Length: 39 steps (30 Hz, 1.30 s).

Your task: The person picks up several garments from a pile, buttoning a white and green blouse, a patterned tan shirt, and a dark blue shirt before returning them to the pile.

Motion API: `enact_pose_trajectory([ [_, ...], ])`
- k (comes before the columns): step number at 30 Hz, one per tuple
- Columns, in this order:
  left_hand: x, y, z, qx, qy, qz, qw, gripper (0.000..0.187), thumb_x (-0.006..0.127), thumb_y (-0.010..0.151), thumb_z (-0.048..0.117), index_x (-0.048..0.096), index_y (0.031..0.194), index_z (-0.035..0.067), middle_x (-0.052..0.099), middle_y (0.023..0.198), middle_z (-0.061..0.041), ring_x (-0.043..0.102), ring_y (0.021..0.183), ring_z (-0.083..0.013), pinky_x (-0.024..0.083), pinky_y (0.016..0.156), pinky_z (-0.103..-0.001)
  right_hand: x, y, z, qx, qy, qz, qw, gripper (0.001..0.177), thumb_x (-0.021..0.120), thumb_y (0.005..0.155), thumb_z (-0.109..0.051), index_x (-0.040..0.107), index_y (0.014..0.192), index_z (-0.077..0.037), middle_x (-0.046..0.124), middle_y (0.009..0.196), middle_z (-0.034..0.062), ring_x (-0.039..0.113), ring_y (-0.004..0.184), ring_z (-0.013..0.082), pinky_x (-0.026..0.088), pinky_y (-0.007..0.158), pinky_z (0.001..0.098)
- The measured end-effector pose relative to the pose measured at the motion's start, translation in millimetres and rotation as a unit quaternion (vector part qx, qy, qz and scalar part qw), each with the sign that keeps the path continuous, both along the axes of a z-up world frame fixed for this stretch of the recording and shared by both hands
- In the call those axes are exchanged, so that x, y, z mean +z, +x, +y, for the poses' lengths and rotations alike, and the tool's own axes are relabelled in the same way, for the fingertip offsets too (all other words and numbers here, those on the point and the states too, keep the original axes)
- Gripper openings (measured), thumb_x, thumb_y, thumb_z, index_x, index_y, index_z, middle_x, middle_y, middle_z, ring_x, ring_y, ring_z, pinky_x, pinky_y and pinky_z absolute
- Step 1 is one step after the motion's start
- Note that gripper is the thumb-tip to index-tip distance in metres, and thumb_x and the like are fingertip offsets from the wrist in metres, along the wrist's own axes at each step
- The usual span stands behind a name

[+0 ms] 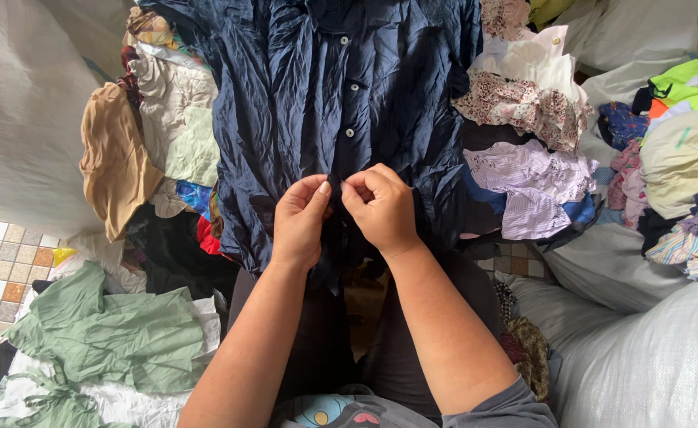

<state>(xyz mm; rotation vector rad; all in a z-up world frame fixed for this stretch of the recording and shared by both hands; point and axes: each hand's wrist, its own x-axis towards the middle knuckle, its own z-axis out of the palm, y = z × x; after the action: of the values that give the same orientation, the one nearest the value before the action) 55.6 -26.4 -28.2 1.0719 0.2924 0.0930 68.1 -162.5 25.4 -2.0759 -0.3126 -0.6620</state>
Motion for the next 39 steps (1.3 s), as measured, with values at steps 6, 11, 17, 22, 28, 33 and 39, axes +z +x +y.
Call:
enact_pose_trajectory([
  [6, 12, -5, -4, 0.015, 0.017, -0.008, 1.000, 0.015, 0.071, 0.097, 0.007, 0.074, 0.109, 0.001, 0.074, 0.082, -0.005, 0.070, 0.072, -0.0110, 0.060, 0.066, -0.022, 15, -5, -6, 0.068, 0.131, 0.073, 0.986, 0.007, 0.079, 0.083, -0.010, 0.075, 0.077, -0.011, 0.058, 0.063, 0.0013, 0.059, 0.058, 0.0118, 0.050, 0.051, 0.0232],
  [11, -5, -4, -8, 0.014, -0.024, -0.009, 1.000, 0.015, 0.071, 0.097, 0.006, 0.075, 0.109, -0.003, 0.076, 0.083, -0.013, 0.073, 0.074, -0.0170, 0.063, 0.068, -0.030, 10, -7, -8, 0.024, 0.055, 0.062, 0.996, 0.008, 0.077, 0.083, -0.009, 0.072, 0.077, -0.011, 0.056, 0.063, 0.0021, 0.059, 0.058, 0.0156, 0.049, 0.051, 0.0261],
  [17, 10, -5, -12, 0.025, -0.003, -0.019, 0.999, 0.017, 0.070, 0.097, 0.006, 0.074, 0.111, -0.003, 0.076, 0.086, -0.013, 0.074, 0.076, -0.0161, 0.064, 0.071, -0.029, -2, -3, -7, -0.018, -0.021, 0.004, 1.000, 0.013, 0.078, 0.081, -0.010, 0.069, 0.073, -0.014, 0.056, 0.063, -0.0001, 0.061, 0.058, 0.0160, 0.051, 0.050, 0.0265],
  [22, 6, -6, -8, 0.028, 0.015, -0.024, 0.999, 0.017, 0.070, 0.097, 0.006, 0.075, 0.110, -0.003, 0.077, 0.087, -0.013, 0.075, 0.079, -0.0161, 0.065, 0.073, -0.030, 11, -6, -4, 0.032, 0.089, 0.055, 0.994, 0.009, 0.080, 0.080, -0.009, 0.073, 0.074, -0.011, 0.058, 0.061, 0.0012, 0.060, 0.056, 0.0134, 0.051, 0.049, 0.0240],
  [28, 11, -8, -8, 0.016, 0.039, -0.035, 0.998, 0.017, 0.070, 0.098, 0.007, 0.076, 0.111, -0.002, 0.078, 0.090, -0.010, 0.071, 0.079, -0.0115, 0.064, 0.070, -0.026, 6, -1, -9, 0.070, 0.160, 0.181, 0.968, 0.004, 0.079, 0.085, -0.012, 0.077, 0.082, -0.011, 0.061, 0.059, 0.0022, 0.059, 0.056, 0.0084, 0.050, 0.052, 0.0226],
  [33, 30, -14, -8, -0.001, 0.045, -0.030, 0.999, 0.017, 0.067, 0.099, 0.008, 0.077, 0.110, 0.000, 0.078, 0.092, -0.010, 0.071, 0.079, -0.0109, 0.064, 0.069, -0.024, -1, 4, -14, 0.096, 0.217, 0.292, 0.926, 0.006, 0.076, 0.089, -0.014, 0.077, 0.086, -0.009, 0.067, 0.061, 0.0031, 0.063, 0.061, 0.0063, 0.053, 0.058, 0.0205],
  [39, 31, -8, -12, -0.002, 0.032, -0.009, 0.999, 0.029, 0.083, 0.083, -0.001, 0.074, 0.110, -0.004, 0.075, 0.088, -0.010, 0.070, 0.069, -0.0117, 0.066, 0.056, -0.027, -16, 11, -15, 0.131, 0.281, 0.368, 0.877, 0.009, 0.074, 0.092, -0.016, 0.077, 0.091, -0.007, 0.071, 0.070, 0.0057, 0.068, 0.069, 0.0106, 0.057, 0.065, 0.0215],
])
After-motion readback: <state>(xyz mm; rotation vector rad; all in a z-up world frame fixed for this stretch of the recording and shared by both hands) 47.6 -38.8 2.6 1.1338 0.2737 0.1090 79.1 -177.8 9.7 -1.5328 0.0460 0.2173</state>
